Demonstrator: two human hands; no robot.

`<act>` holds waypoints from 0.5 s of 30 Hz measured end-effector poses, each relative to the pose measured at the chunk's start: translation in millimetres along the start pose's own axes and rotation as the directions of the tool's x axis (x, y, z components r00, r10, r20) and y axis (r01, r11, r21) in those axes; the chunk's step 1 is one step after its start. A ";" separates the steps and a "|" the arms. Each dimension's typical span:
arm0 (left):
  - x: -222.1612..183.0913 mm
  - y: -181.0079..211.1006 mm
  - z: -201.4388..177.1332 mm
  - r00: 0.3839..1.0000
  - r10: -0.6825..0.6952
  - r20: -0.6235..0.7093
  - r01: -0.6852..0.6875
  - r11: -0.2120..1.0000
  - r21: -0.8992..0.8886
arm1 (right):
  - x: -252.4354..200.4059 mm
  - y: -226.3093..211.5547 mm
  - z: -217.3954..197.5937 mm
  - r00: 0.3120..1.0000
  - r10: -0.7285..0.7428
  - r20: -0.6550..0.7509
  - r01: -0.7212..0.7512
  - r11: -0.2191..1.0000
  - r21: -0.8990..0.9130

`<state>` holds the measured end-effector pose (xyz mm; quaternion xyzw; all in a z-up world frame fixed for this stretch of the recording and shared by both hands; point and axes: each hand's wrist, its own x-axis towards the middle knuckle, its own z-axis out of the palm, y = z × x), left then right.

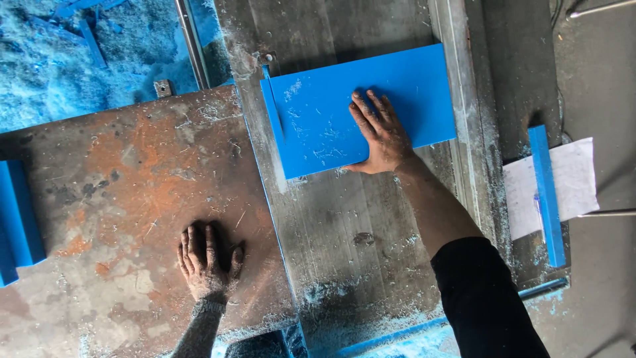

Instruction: Cutting blue plastic boards to specific lengths using an industrial saw table and stacking the finished pieces.

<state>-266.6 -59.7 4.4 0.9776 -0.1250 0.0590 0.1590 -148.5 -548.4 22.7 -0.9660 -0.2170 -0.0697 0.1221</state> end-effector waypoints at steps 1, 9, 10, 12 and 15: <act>-0.7 0.7 2.6 1.000 -0.009 -0.004 0.009 1.000 0.008 | -0.4 0.1 -3.7 1.000 -0.011 -0.003 0.011 1.000 0.006; -6.1 -5.0 8.6 0.997 -0.070 0.033 0.069 0.997 0.045 | 23.8 4.3 -7.3 0.997 -0.029 -0.065 0.029 1.000 -0.004; -7.7 -6.9 9.2 0.997 -0.077 0.031 0.075 0.996 0.049 | 25.8 6.8 -4.9 0.997 -0.035 -0.065 0.035 0.999 0.000; -9.4 -8.9 12.4 0.998 -0.059 0.017 0.058 0.996 0.062 | 28.5 14.1 -1.5 0.998 -0.034 -0.052 0.035 0.999 0.022; -4.3 -4.6 6.9 0.999 -0.047 0.004 0.047 0.998 0.036 | 38.1 17.8 -5.4 0.998 -0.044 -0.049 0.044 0.999 -0.007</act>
